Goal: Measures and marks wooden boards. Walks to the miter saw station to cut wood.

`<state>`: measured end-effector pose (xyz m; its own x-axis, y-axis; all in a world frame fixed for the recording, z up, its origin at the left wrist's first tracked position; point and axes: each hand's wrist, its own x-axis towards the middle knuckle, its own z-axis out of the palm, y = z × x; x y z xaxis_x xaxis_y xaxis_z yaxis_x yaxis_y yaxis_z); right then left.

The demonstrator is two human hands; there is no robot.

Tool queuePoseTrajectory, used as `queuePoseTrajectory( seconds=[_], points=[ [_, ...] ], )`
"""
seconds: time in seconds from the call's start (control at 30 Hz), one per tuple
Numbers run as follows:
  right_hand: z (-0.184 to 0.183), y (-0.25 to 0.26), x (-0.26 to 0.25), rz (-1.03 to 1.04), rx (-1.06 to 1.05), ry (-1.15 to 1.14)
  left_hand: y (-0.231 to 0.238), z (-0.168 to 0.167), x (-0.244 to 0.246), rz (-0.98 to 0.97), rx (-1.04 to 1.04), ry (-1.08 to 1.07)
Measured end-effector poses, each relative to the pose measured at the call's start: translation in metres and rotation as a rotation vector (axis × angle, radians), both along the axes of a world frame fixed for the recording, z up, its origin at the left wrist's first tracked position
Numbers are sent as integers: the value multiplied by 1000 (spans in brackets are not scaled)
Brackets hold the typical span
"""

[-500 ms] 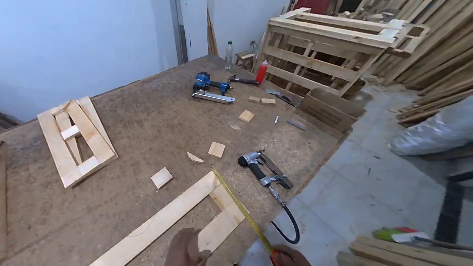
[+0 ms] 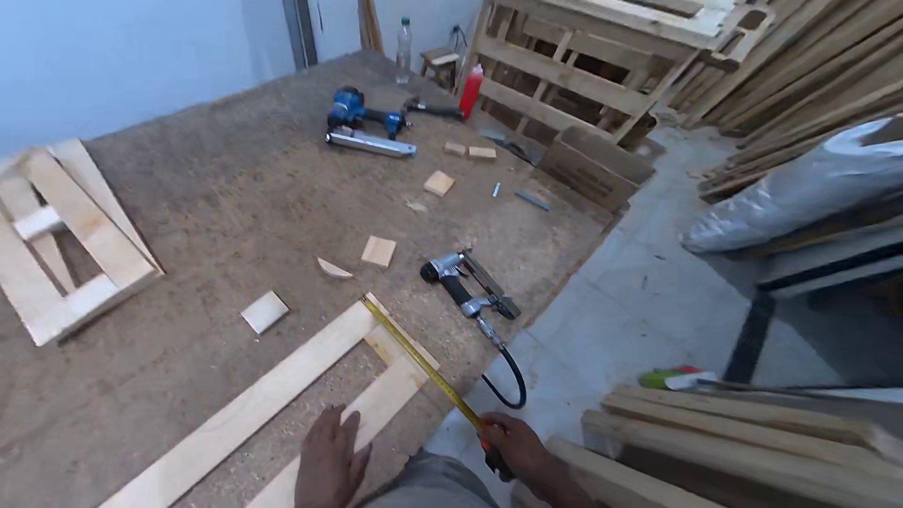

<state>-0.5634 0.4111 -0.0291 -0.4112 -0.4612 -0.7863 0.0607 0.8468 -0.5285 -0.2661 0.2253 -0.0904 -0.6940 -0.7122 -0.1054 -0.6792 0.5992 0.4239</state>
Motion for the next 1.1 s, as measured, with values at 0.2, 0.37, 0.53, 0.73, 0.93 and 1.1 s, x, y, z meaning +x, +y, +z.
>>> queuePoseTrajectory(
  seconds=[0.2, 0.37, 0.53, 0.73, 0.93, 1.1],
  points=[
    [-9, 6, -3, 24, -15, 30, -3, -7, -1, -4, -41, 5],
    [-11, 5, -3, 45, -20, 59, -3, -13, -1, -10, -97, 33],
    [-15, 5, -5, 66, -29, 86, -3, -14, -1, -1, -91, 40],
    [-22, 7, -7, 100, -61, 138, -4, -14, -1, -13, -90, 48],
    [-26, 7, -8, 91, -52, 129, -4, -16, 0, -12, -110, 68],
    [-26, 7, -9, 101, -48, 132, -4, -16, -1, -12, -105, 59]
  ],
)
